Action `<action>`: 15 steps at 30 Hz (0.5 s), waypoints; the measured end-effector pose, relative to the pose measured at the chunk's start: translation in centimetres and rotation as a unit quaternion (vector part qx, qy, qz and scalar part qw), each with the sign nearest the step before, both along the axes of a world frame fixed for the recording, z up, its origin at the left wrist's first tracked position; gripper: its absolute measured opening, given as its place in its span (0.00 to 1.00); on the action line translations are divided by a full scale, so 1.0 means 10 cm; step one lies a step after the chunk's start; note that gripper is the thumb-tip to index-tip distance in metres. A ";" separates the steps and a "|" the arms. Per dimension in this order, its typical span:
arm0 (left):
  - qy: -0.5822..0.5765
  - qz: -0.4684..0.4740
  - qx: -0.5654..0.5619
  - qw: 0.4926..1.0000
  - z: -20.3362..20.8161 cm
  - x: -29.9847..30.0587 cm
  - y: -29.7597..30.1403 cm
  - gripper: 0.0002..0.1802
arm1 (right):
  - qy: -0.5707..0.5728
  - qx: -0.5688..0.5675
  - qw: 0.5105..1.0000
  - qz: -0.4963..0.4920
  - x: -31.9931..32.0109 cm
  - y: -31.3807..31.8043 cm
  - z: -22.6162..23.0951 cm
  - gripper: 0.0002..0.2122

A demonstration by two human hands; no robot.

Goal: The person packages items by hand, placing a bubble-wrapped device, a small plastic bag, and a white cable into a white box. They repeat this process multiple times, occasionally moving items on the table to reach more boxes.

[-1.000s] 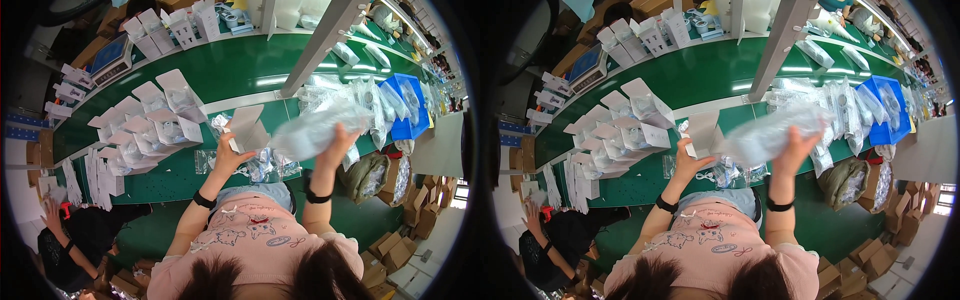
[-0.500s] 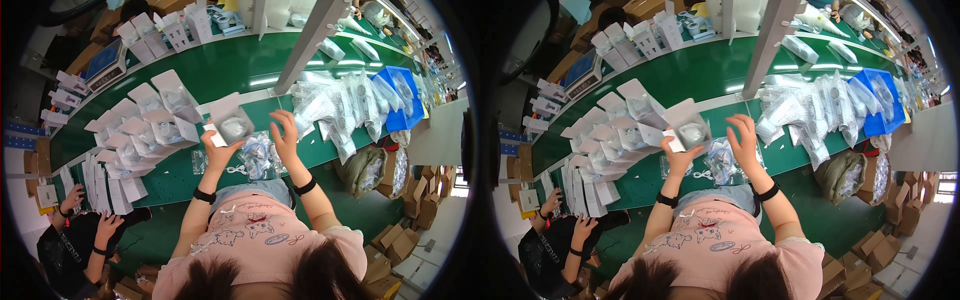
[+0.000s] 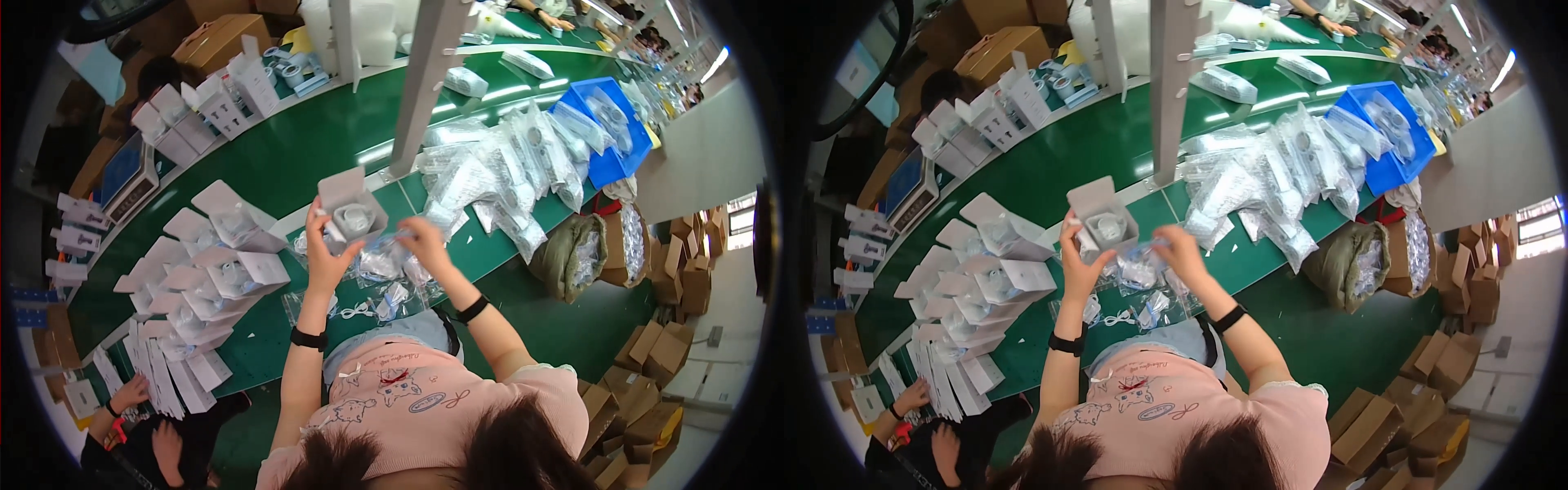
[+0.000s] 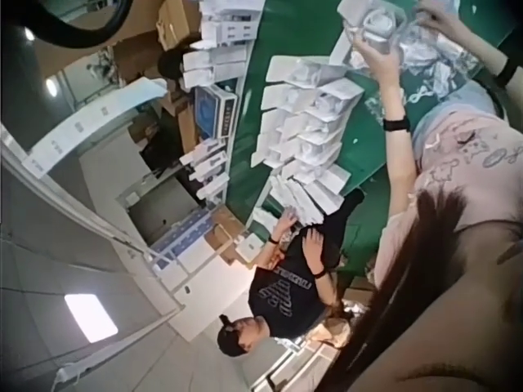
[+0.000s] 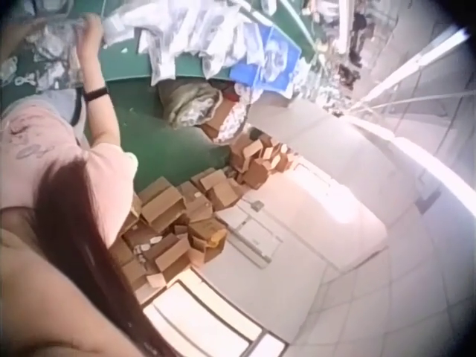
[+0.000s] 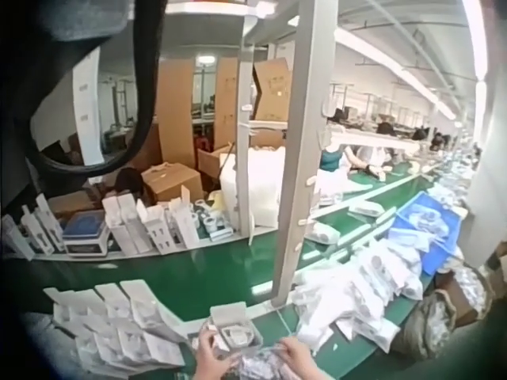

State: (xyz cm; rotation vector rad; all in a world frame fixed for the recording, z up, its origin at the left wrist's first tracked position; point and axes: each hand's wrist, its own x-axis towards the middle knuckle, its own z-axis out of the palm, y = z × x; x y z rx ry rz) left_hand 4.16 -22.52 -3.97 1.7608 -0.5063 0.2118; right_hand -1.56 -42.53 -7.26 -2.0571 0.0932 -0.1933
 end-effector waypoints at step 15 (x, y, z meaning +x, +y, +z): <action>0.117 0.114 0.069 0.984 0.39 0.33 -0.05 0.08 | -0.390 -0.199 0.865 0.246 0.61 0.06 1.15 0.08</action>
